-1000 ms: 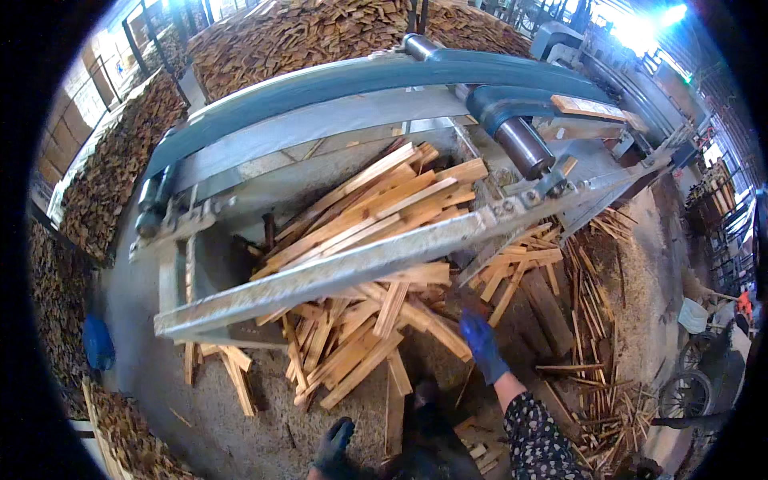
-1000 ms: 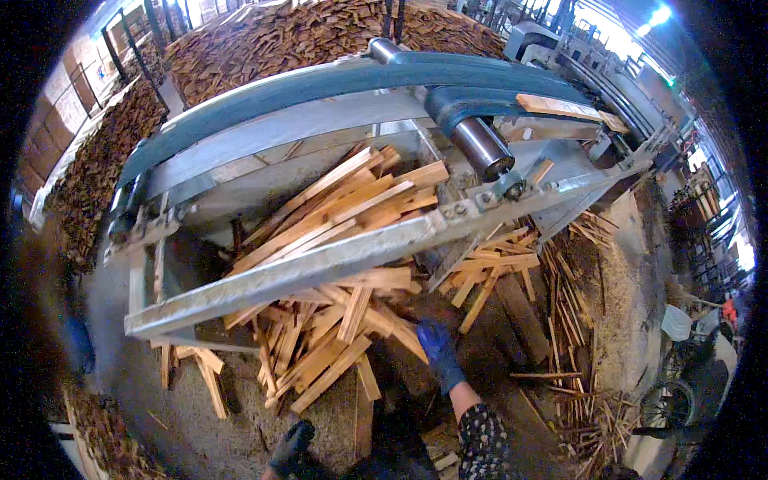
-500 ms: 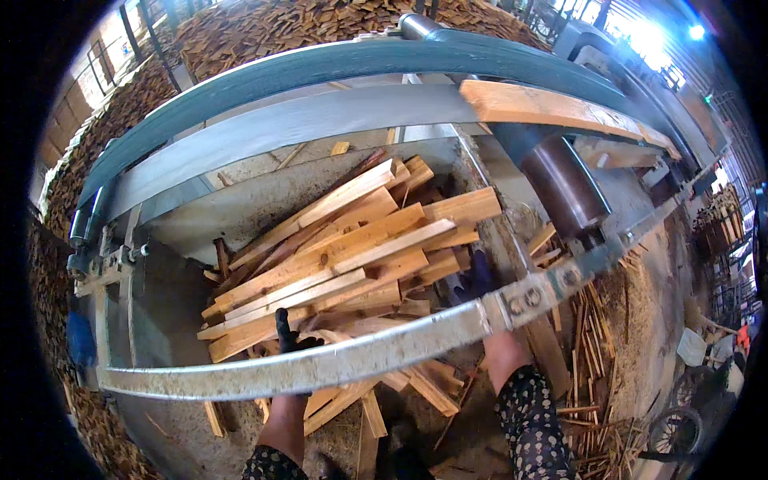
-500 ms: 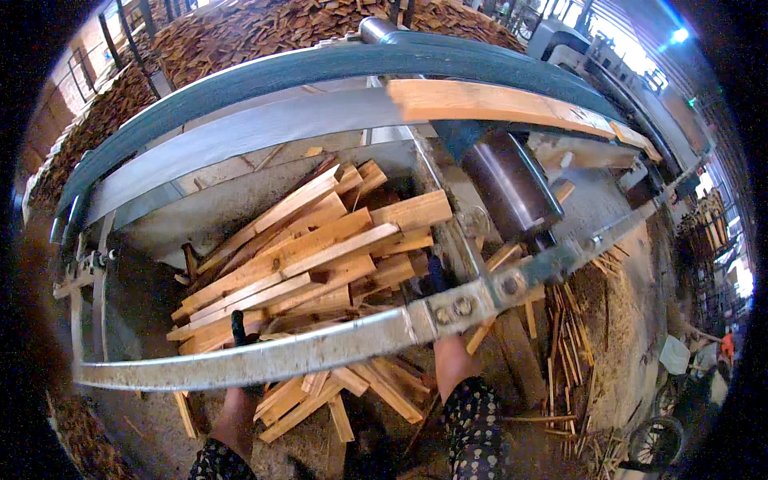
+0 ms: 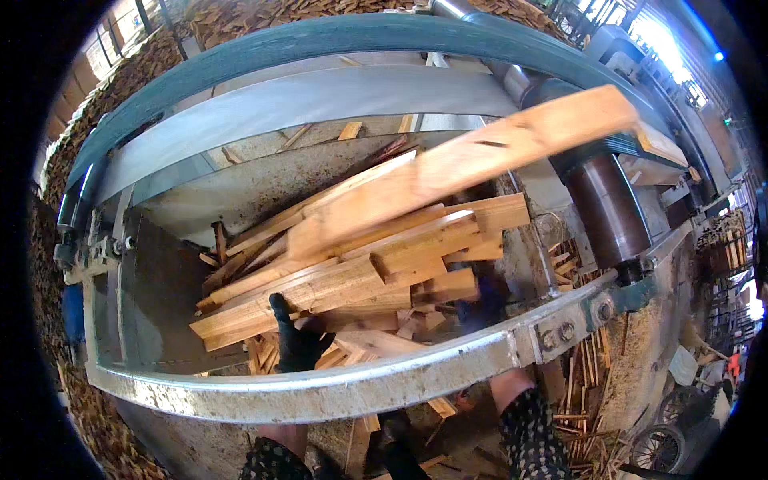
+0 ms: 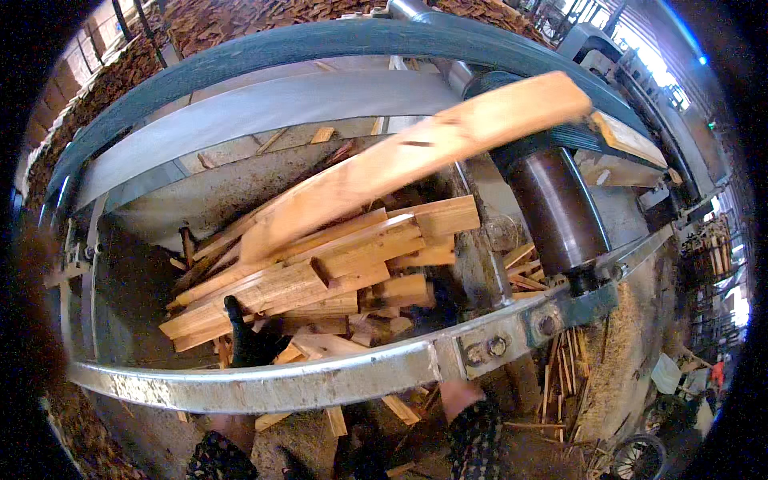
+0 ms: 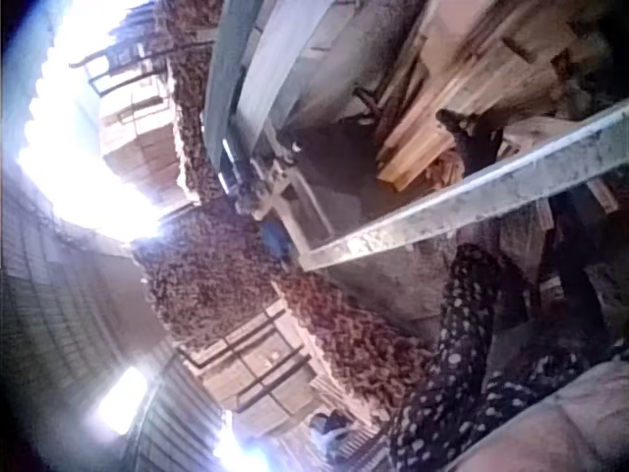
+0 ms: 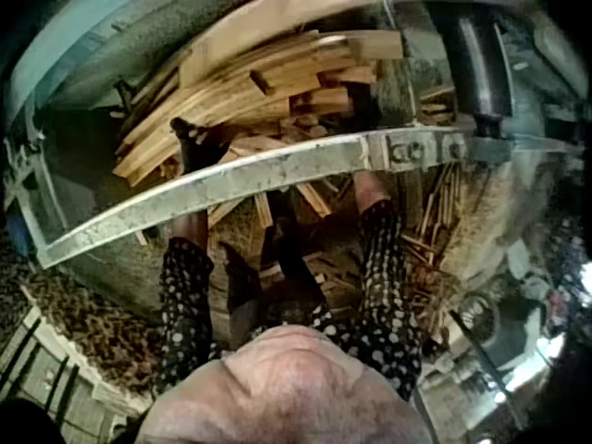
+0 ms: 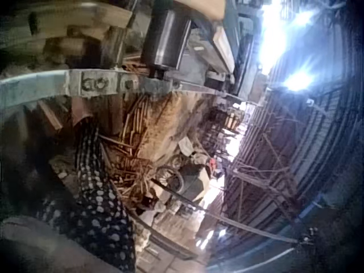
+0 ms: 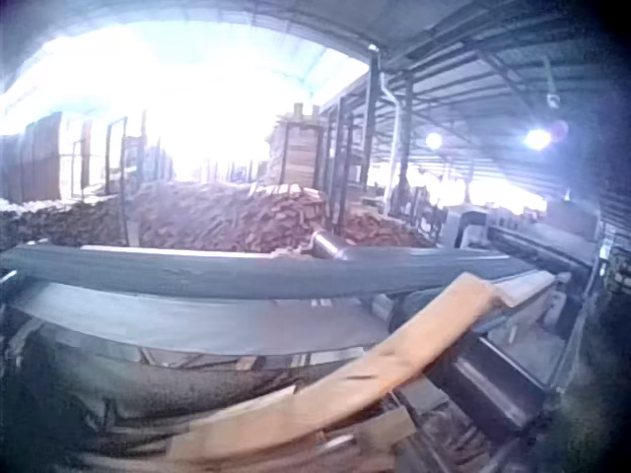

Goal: The person repeatedly picks up bundles of light-colored wooden planks from a large pile on the floor and arranges them into a neat stack on a metal rack. The person wears blue gloves and uses both hands to lift and align the planks, working in a warehouse environment filled with wood.

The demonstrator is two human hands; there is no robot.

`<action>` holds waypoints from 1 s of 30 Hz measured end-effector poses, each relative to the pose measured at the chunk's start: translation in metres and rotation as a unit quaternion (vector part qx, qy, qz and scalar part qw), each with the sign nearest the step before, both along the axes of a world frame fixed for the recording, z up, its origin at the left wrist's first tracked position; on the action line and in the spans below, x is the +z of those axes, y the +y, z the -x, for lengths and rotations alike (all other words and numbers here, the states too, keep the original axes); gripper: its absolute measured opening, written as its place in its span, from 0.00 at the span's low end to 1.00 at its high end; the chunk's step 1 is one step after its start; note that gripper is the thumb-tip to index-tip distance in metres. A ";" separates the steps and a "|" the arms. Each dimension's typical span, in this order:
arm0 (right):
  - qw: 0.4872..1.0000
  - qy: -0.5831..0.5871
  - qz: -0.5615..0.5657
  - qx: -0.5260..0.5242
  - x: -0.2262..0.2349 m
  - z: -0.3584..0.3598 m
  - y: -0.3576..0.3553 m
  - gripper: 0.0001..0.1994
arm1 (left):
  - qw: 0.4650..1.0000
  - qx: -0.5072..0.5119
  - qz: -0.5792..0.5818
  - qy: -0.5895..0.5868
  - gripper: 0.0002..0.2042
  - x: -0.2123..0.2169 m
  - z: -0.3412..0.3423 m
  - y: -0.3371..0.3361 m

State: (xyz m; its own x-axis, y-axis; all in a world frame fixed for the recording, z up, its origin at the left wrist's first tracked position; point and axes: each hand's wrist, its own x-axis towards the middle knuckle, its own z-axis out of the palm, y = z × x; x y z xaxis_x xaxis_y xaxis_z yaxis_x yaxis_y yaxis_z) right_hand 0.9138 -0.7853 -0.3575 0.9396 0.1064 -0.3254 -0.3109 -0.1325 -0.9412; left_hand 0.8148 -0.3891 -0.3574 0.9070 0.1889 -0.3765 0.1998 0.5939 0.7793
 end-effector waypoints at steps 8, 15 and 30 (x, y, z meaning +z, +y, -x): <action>0.865 0.184 -0.429 -0.182 -0.015 0.142 0.014 0.22 | 0.989 0.075 0.126 0.010 0.45 -0.010 0.020 0.004; 0.964 0.133 -0.195 -0.124 0.023 0.157 0.021 0.21 | 0.961 0.155 0.226 0.037 0.38 -0.040 0.070 -0.006; 0.657 -0.481 0.436 0.383 0.181 0.054 0.125 0.27 | 0.891 0.262 0.367 0.059 0.29 -0.079 0.100 -0.085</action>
State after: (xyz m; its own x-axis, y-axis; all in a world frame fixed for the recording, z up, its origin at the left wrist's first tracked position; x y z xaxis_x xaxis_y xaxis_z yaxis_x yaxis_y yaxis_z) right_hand 0.8595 -0.6601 -0.1769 0.5356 0.8346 0.1289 0.8440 -0.5238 -0.1156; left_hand 0.7143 -0.4743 -0.4365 0.7127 0.2371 -0.6602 -0.1992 0.9708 0.1337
